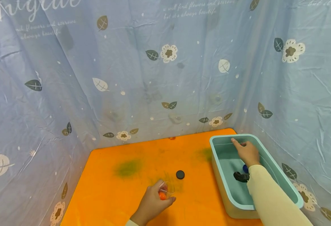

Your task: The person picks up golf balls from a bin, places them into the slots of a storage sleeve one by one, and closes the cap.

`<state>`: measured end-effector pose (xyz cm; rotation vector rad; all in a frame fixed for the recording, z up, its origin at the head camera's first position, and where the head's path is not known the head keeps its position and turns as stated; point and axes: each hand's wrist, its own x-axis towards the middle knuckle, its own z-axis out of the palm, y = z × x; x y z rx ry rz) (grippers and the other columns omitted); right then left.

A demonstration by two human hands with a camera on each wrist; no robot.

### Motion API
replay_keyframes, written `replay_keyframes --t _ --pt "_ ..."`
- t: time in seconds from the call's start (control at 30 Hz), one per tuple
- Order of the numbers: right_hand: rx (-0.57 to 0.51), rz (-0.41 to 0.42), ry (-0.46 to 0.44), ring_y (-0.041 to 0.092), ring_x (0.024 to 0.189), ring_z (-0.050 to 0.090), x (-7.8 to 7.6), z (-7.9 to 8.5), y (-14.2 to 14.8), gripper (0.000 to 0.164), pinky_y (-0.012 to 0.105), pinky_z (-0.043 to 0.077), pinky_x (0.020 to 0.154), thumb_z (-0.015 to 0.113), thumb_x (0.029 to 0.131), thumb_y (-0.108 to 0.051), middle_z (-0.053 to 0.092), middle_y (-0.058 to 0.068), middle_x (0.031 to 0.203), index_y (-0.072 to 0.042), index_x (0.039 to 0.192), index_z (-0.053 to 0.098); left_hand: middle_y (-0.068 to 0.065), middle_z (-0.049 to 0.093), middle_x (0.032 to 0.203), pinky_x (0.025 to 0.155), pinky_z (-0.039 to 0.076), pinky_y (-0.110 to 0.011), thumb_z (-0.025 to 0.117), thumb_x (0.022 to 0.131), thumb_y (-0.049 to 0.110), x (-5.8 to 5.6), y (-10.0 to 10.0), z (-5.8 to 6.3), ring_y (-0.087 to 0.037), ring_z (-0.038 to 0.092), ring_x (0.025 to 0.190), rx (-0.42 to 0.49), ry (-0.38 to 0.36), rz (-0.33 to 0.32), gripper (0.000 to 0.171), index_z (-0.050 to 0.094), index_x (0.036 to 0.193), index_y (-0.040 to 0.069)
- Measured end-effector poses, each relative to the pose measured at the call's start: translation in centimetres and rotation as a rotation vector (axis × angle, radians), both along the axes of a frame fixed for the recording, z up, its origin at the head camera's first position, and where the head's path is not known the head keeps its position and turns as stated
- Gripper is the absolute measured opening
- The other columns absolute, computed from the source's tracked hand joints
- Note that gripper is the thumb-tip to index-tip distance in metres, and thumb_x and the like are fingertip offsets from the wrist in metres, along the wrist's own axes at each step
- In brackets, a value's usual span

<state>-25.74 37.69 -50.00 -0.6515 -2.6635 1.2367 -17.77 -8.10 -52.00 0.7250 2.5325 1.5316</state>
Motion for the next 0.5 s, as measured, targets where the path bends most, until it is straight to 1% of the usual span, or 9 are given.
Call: replay_keyframes --t 0.03,0.07,0.17,0.2,0.27,0.33,0.4,0.43,0.5 --pt "0.002 0.001 -0.037 0.051 0.111 0.058 0.09 -0.14 0.19 0.107 0.063 0.05 0.089 0.043 0.102 -0.082 0.055 0.037 0.135 0.016 0.146 0.046 0.009 0.07 0.089 0.057 0.056 -0.028 0.091 0.091 0.029 0.0 0.02 -0.03 -0.013 0.072 0.088 0.003 0.002 -0.001 0.035 0.058 0.097 0.017" --pt "0.008 0.005 -0.07 0.053 0.113 0.058 0.16 -0.25 0.36 0.109 0.064 0.05 0.091 0.04 0.102 -0.083 0.053 0.039 0.136 0.017 0.147 0.044 0.009 0.07 0.088 0.057 0.056 -0.029 0.091 0.091 0.029 0.01 0.05 -0.05 -0.013 0.073 0.088 0.006 0.002 -0.002 0.035 0.058 0.097 0.018" --pt "0.025 0.041 -0.169 0.061 0.124 0.052 0.3 -0.46 0.74 0.119 0.069 0.046 0.1 0.035 0.1 -0.087 0.045 0.044 0.146 0.018 0.156 0.034 0.009 0.07 0.088 0.058 0.057 -0.029 0.091 0.091 0.028 0.0 0.09 -0.1 -0.015 0.073 0.089 0.012 -0.003 -0.005 0.035 0.059 0.098 0.018" --pt "0.032 0.062 -0.198 0.064 0.128 0.048 0.3 -0.5 0.83 0.122 0.07 0.043 0.103 0.033 0.1 -0.087 0.04 0.045 0.151 0.02 0.158 0.028 0.009 0.07 0.089 0.059 0.058 -0.029 0.091 0.091 0.028 0.03 0.09 -0.12 -0.015 0.073 0.092 0.018 -0.006 -0.007 0.035 0.059 0.098 0.018" --pt "0.039 0.108 -0.252 0.068 0.137 0.037 0.29 -0.56 0.92 0.128 0.074 0.037 0.11 0.03 0.099 -0.089 0.025 0.047 0.16 0.022 0.16 0.014 0.008 0.07 0.09 0.059 0.059 -0.029 0.091 0.091 0.028 0.06 0.1 -0.15 -0.015 0.073 0.091 0.022 -0.01 -0.008 0.034 0.059 0.099 0.017" --pt "0.038 0.146 -0.298 0.071 0.141 0.03 0.23 -0.64 0.92 0.13 0.075 0.033 0.112 0.028 0.098 -0.09 0.016 0.048 0.162 0.022 0.16 0.008 0.008 0.07 0.091 0.059 0.058 -0.029 0.091 0.091 0.027 0.08 0.11 -0.18 -0.014 0.073 0.091 0.022 -0.014 -0.006 0.034 0.059 0.099 0.017" --pt "0.047 0.18 -0.327 0.071 0.14 0.03 0.19 -0.77 0.89 0.131 0.075 0.034 0.111 0.028 0.098 -0.09 0.014 0.05 0.162 0.024 0.159 0.008 0.008 0.07 0.09 0.055 0.057 -0.028 0.091 0.091 0.027 0.1 0.12 -0.21 -0.014 0.073 0.087 0.018 -0.021 -0.006 0.034 0.059 0.099 0.017" --pt "0.043 0.193 -0.339 0.071 0.141 0.03 0.17 -0.85 0.87 0.13 0.075 0.034 0.112 0.028 0.099 -0.09 0.013 0.05 0.162 0.024 0.159 0.008 0.008 0.069 0.088 0.056 0.057 -0.028 0.091 0.091 0.027 0.11 0.13 -0.22 -0.014 0.073 0.088 0.014 -0.022 -0.004 0.034 0.059 0.098 0.017" --pt "0.041 0.214 -0.345 0.07 0.138 0.036 0.14 -1.11 0.86 0.128 0.074 0.038 0.109 0.032 0.1 -0.087 0.018 0.05 0.16 0.026 0.157 0.013 0.01 0.069 0.087 0.06 0.057 -0.028 0.091 0.091 0.027 0.14 0.16 -0.26 -0.015 0.073 0.089 0.004 -0.017 -0.001 0.035 0.059 0.098 0.017"
